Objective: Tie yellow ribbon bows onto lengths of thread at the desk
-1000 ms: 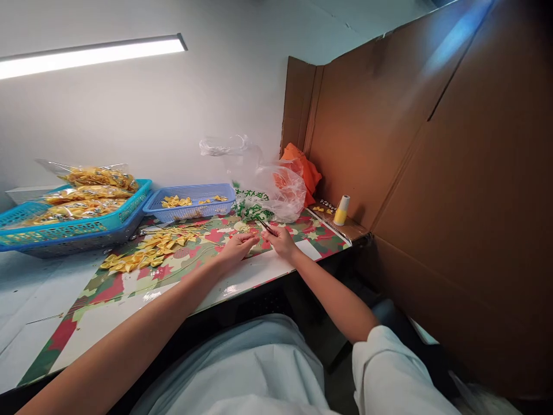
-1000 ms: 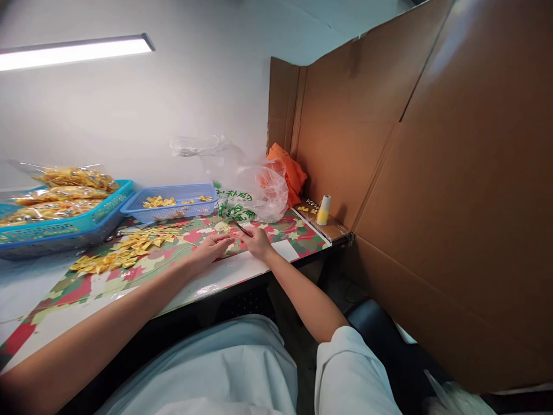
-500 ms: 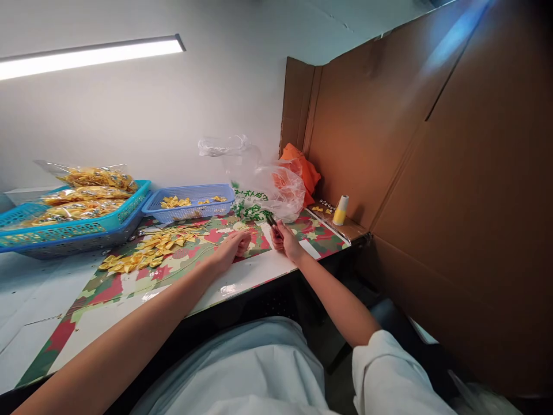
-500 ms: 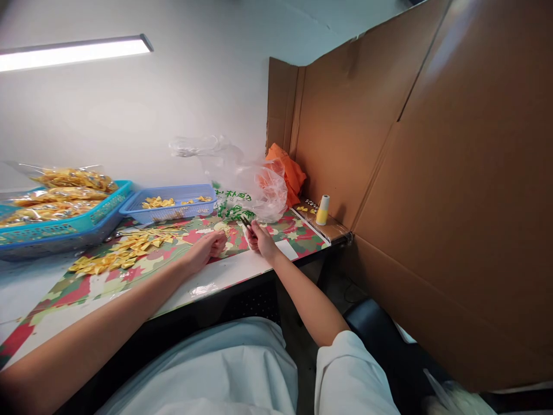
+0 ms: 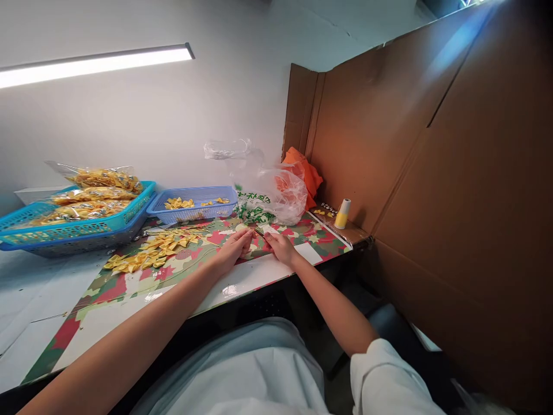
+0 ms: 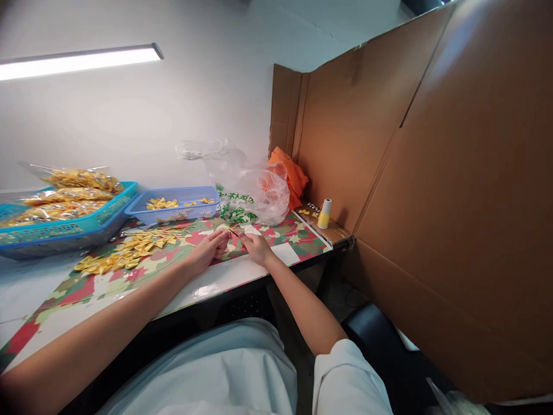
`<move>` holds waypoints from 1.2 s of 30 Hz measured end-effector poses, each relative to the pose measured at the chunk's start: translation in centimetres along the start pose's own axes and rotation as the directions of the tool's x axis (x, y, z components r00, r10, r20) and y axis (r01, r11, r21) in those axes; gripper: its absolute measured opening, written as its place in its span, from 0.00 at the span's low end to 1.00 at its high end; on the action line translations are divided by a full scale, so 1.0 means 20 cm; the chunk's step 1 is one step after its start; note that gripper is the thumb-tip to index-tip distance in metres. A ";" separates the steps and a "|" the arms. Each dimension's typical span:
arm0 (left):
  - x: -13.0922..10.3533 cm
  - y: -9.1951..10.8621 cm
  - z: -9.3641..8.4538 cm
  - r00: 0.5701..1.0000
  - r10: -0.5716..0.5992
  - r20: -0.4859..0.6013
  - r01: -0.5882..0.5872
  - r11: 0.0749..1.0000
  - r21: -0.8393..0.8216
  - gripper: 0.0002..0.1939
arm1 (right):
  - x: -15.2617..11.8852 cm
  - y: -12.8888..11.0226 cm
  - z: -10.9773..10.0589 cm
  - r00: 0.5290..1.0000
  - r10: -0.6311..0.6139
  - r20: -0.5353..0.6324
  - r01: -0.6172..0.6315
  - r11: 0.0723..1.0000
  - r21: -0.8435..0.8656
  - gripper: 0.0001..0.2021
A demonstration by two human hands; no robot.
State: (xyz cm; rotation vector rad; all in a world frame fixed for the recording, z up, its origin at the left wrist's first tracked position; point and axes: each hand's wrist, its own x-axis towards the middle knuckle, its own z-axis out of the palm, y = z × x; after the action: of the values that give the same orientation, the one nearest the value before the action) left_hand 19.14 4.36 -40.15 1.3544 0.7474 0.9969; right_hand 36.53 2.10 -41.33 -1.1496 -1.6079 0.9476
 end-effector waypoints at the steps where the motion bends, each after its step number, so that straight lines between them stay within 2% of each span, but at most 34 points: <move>1: 0.00 0.00 0.00 1.000 0.003 -0.003 -0.003 1.000 -0.003 0.27 | 0.00 0.00 0.00 1.000 -0.014 -0.007 0.013 1.000 -0.028 0.30; 7: 0.00 0.00 0.00 1.000 0.017 -0.006 -0.017 1.000 -0.005 0.27 | 0.00 -0.02 0.00 0.997 -0.064 -0.038 0.058 0.989 -0.138 0.29; 17: 0.00 0.01 0.01 1.000 0.025 0.007 -0.026 0.999 0.048 0.29 | 0.00 -0.03 0.01 0.997 -0.069 -0.038 0.060 0.979 -0.196 0.27; 36: 0.00 0.02 0.04 1.000 -0.002 0.029 -0.003 0.988 0.152 0.28 | 0.01 -0.03 0.01 0.995 -0.057 -0.083 0.044 0.988 -0.146 0.29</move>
State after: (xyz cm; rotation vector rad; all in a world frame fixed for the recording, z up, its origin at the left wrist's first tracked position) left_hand 19.71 3.92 -39.65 1.4972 0.8146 0.9341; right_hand 36.10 2.18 -40.80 -1.2257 -1.6488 0.7483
